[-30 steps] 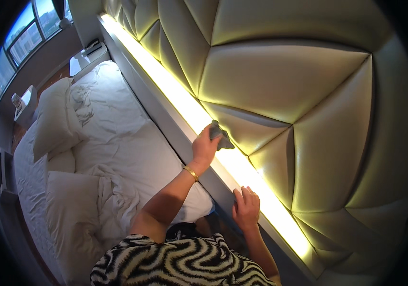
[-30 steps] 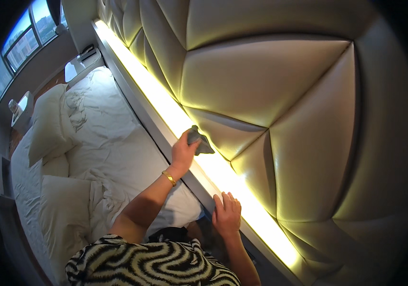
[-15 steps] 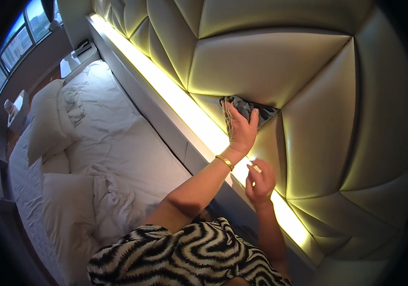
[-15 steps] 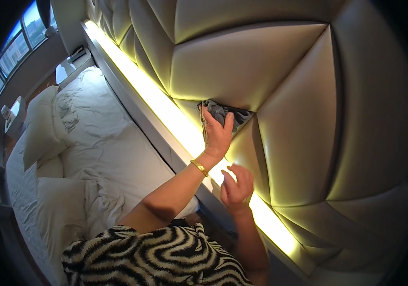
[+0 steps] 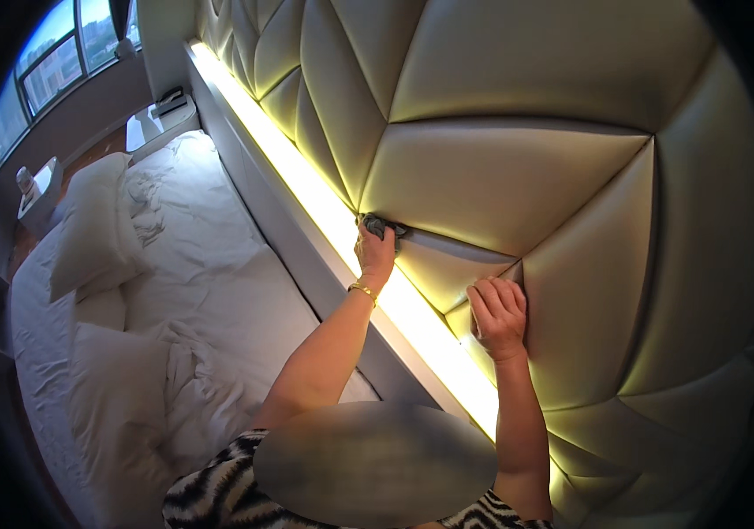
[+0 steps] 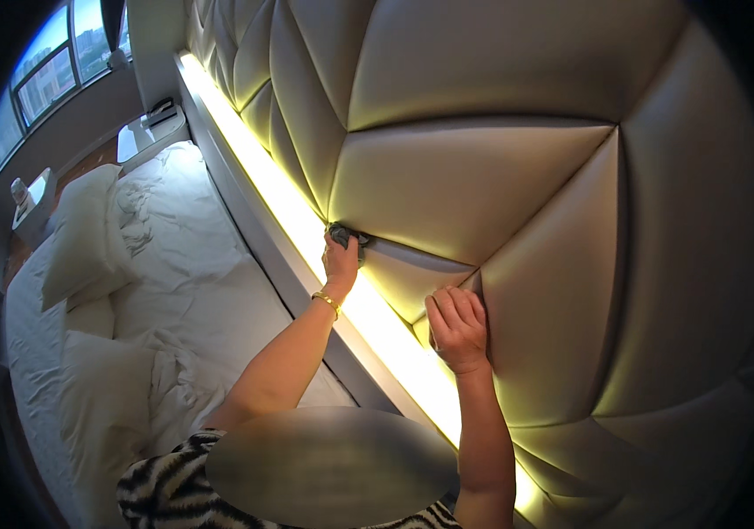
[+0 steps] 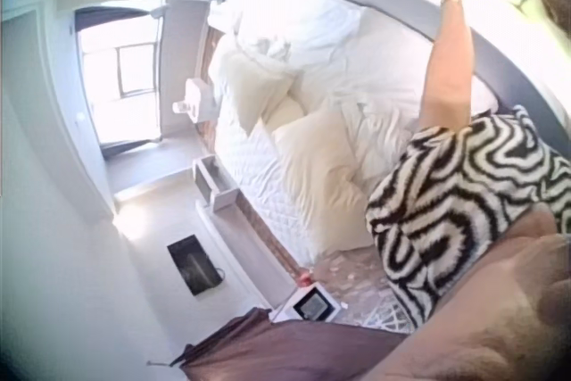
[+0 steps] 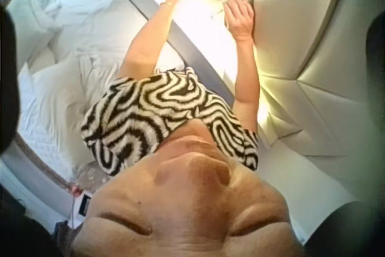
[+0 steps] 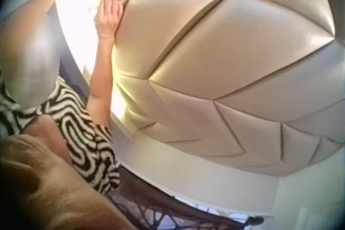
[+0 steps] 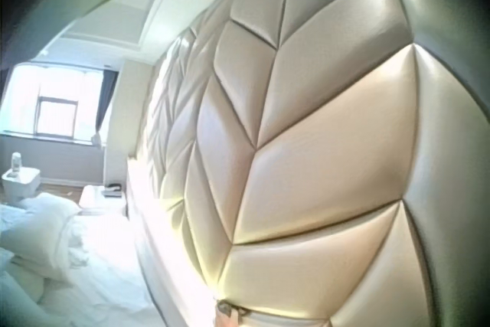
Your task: The person wipes a padded geometric headboard with a dark cloth, then kneels to wipe a white decorative wall panel with an intricate pattern. The person uses a cloth to clean both surfaces.
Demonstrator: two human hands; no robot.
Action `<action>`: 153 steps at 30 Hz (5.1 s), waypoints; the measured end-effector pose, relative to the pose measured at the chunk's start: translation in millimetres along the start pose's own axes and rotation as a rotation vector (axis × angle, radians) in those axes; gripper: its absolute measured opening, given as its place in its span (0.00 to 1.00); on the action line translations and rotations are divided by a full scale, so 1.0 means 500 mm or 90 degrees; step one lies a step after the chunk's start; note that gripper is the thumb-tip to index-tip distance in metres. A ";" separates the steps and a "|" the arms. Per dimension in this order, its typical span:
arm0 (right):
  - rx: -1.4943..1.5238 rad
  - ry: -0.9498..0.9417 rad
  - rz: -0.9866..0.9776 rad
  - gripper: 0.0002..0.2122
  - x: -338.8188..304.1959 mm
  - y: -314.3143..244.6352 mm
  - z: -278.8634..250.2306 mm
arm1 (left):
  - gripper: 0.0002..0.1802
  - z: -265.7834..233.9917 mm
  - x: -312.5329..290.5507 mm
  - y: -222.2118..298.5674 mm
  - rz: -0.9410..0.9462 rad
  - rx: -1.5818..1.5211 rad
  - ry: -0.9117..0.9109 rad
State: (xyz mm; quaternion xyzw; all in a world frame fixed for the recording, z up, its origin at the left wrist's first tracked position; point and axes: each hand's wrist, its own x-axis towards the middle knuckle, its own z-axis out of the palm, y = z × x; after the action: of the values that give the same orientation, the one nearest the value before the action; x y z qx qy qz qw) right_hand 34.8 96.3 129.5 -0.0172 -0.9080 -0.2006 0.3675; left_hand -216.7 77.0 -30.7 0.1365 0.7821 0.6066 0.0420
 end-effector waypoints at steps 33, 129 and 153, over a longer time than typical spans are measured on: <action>0.197 0.200 0.201 0.18 -0.084 -0.024 -0.142 | 0.35 -0.011 -0.342 0.230 0.806 -0.151 -0.137; -0.039 0.636 1.374 0.09 -0.709 -0.834 -0.717 | 0.34 -0.313 -1.257 0.119 -0.055 -0.016 -1.701; -0.697 1.051 1.568 0.19 -0.608 -1.218 -0.692 | 0.17 -0.568 -1.582 -0.088 0.682 0.102 -2.165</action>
State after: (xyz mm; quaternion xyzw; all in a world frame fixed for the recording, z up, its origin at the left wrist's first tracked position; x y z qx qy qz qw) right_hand 376.3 -558.6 -64.9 0.7300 -0.2835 0.0351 -0.6209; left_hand 469.0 -408.5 -78.0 -0.7672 0.2183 0.2776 -0.5354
